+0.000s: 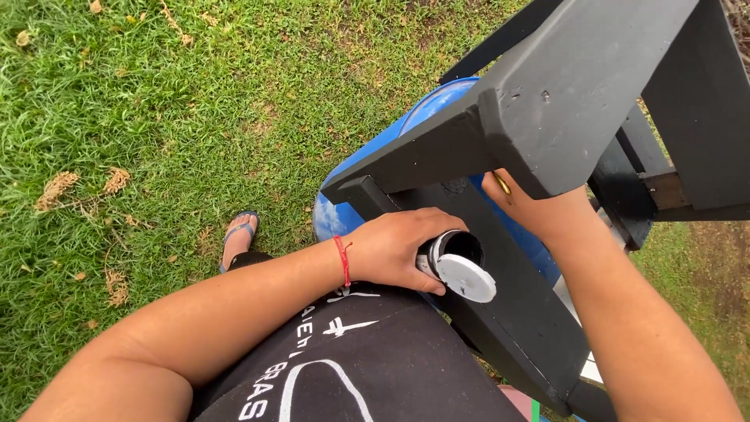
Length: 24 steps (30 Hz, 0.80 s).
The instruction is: Painting a wooden chair with black paint using a brush in an outdoor area.
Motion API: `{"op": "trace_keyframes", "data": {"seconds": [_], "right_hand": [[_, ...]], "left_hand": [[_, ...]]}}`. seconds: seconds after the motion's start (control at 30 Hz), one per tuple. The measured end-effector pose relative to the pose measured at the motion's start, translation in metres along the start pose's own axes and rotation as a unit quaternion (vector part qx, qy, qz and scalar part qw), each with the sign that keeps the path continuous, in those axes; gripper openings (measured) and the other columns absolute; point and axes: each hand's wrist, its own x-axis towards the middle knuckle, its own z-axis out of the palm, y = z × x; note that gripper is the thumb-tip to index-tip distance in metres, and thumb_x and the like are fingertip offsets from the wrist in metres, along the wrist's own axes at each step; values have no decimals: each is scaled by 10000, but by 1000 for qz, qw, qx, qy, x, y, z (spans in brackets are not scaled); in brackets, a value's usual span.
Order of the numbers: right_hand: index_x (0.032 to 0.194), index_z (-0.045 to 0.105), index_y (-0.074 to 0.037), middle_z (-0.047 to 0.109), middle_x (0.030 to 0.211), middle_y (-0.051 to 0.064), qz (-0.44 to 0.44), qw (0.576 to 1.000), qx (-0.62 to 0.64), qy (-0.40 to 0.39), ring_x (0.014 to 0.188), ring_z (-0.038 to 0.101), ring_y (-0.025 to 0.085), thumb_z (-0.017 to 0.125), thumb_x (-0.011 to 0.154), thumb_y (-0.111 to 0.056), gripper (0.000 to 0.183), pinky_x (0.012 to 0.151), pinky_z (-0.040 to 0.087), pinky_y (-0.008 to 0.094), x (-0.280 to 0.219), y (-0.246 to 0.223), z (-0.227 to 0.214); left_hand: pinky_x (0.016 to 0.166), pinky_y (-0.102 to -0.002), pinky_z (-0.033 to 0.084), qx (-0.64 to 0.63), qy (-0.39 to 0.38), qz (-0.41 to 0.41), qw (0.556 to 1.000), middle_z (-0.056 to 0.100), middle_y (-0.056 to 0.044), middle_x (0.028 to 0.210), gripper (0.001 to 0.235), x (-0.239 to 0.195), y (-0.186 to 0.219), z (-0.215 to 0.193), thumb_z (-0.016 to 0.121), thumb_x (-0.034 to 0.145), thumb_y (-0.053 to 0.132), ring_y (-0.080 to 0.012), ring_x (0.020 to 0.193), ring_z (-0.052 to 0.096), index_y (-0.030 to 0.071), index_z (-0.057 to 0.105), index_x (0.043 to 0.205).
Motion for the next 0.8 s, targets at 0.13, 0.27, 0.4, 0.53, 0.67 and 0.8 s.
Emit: {"op": "trace_keyframes", "data": {"seconds": [0.13,0.27,0.4,0.53,0.67,0.8], "right_hand": [[838,694,-51,654,751,83,34,999,36,-23,770,681,294,661,929,-148,137,753,503,311,-22,7,11],[873,697,-104,655,725,70,5,998,-45,-53,674,648,243,609,955,-162,133,644,467,268,-24,2,-6],[752,595,-134,487,512,-48,-4,982,-121,-145,476,540,142,526,995,-193,260,496,394,233,-65,0,-9],[985,624,-132,419,396,-49,-10,961,-147,-235,342,389,83,460,960,-190,176,420,336,218,-63,0,-1],[944,663,-151,470,451,-15,-16,979,-134,-151,421,526,143,560,949,-225,127,433,371,233,-47,-5,-7],[810,619,-147,442,454,-50,20,972,-112,-206,431,504,162,552,967,-232,191,428,388,237,-53,1,-13]], "left_hand": [[925,-511,546,-2,-2,3,1000,642,-149,1199,825,1,-1,0,862,671,384,-364,1117,653,87,529,1365],[921,-523,543,-1,-3,2,1000,640,-157,1196,820,1,0,-1,857,677,386,-374,1117,648,81,528,1363],[928,-541,534,-4,-9,-8,1000,637,-169,1203,807,2,5,-2,852,680,354,-392,1121,641,76,529,1365],[924,-537,536,-5,-8,-9,1000,641,-163,1198,805,2,2,-1,853,679,368,-386,1115,644,81,535,1360],[917,-540,537,0,-16,-21,1000,635,-160,1208,819,4,4,0,859,669,375,-388,1112,641,81,535,1361],[925,-550,529,-6,-23,-30,999,627,-158,1223,819,4,5,-3,850,672,379,-396,1118,632,94,529,1369]]}}
